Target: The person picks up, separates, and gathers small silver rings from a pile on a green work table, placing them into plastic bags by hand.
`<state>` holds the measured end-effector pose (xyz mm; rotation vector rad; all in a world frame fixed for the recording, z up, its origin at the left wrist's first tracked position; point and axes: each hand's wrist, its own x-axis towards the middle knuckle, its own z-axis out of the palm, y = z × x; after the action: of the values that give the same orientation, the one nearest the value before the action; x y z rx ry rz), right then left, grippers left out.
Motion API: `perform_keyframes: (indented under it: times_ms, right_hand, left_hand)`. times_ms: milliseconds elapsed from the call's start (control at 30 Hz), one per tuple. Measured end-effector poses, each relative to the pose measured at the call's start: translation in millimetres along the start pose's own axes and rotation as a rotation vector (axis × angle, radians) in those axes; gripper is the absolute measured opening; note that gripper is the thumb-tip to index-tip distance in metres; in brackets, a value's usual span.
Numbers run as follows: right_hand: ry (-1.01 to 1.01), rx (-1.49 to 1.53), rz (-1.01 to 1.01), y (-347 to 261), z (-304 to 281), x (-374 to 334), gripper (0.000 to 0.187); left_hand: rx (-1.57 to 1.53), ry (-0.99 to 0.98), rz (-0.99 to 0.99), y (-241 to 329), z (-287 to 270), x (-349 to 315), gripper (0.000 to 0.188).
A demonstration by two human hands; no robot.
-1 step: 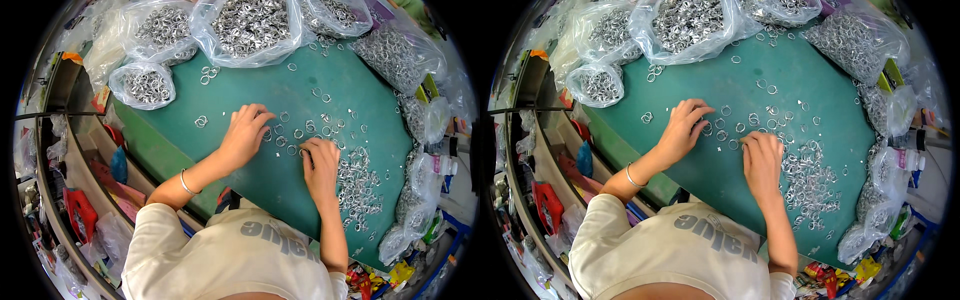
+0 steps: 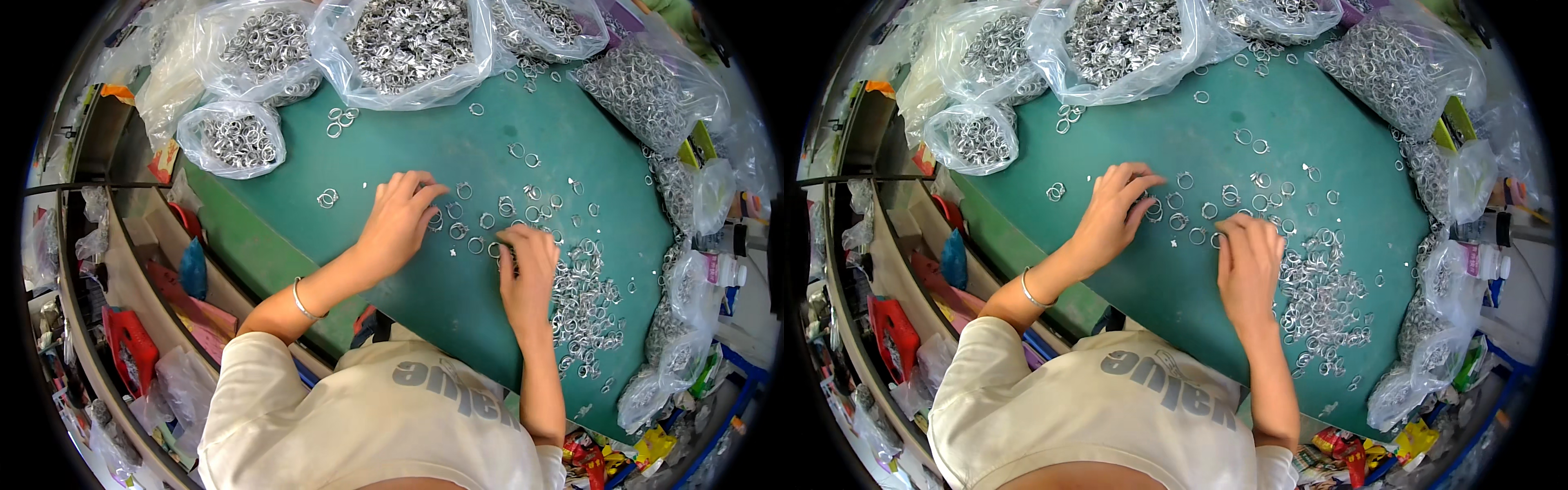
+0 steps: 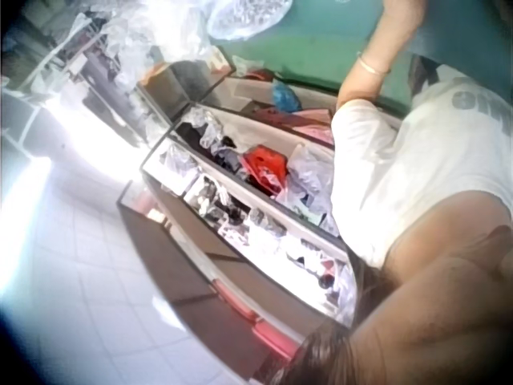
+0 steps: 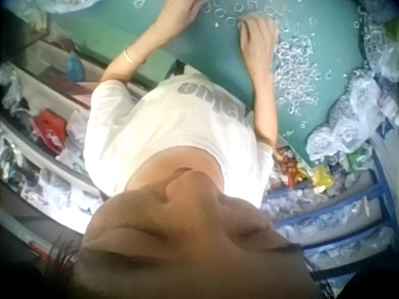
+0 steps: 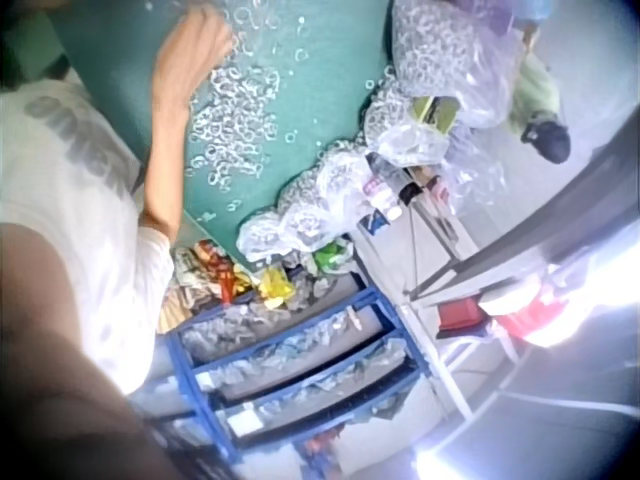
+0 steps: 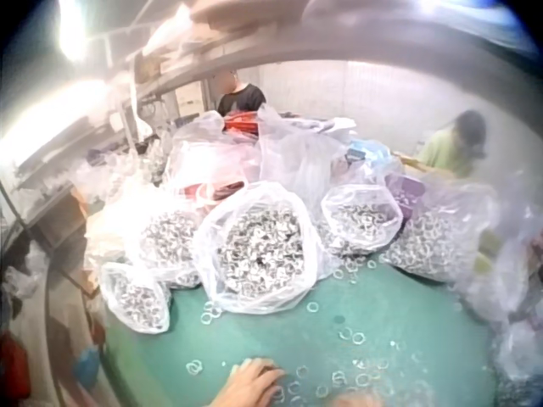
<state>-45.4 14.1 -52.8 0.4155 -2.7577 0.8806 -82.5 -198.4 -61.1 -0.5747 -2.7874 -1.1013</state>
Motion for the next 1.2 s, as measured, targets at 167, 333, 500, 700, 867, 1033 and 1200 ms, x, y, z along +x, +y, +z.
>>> perform_keyframes:
  times_ms: [167,333,500,700,867,1033,1200]
  right_hand:
    - [-0.004,-0.141,-0.055,0,5,27,0.019]
    - [0.024,-0.193,-0.117,8,7,22,0.019]
    - [0.016,-0.134,-0.073,8,10,17,0.017]
    - [0.012,-0.125,-0.083,3,6,17,0.015]
    - [-0.062,0.035,0.041,-1,-31,-34,0.015]
    - [-0.164,-0.06,0.021,-16,-50,-105,0.015]
    - [0.249,-0.21,0.307,-16,-78,-161,0.015]
  left_hand:
    - [-0.004,-0.026,0.046,17,5,-10,0.035]
    - [-0.014,-0.047,0.049,23,6,-20,0.036]
    - [0.003,-0.026,0.084,29,21,-19,0.035]
    - [0.036,-0.031,0.093,31,21,-9,0.035]
    - [0.102,-0.079,0.184,28,25,25,0.039]
    - [0.05,-0.198,0.33,40,46,42,0.048]
    - [0.183,-0.248,0.357,43,53,34,0.04]
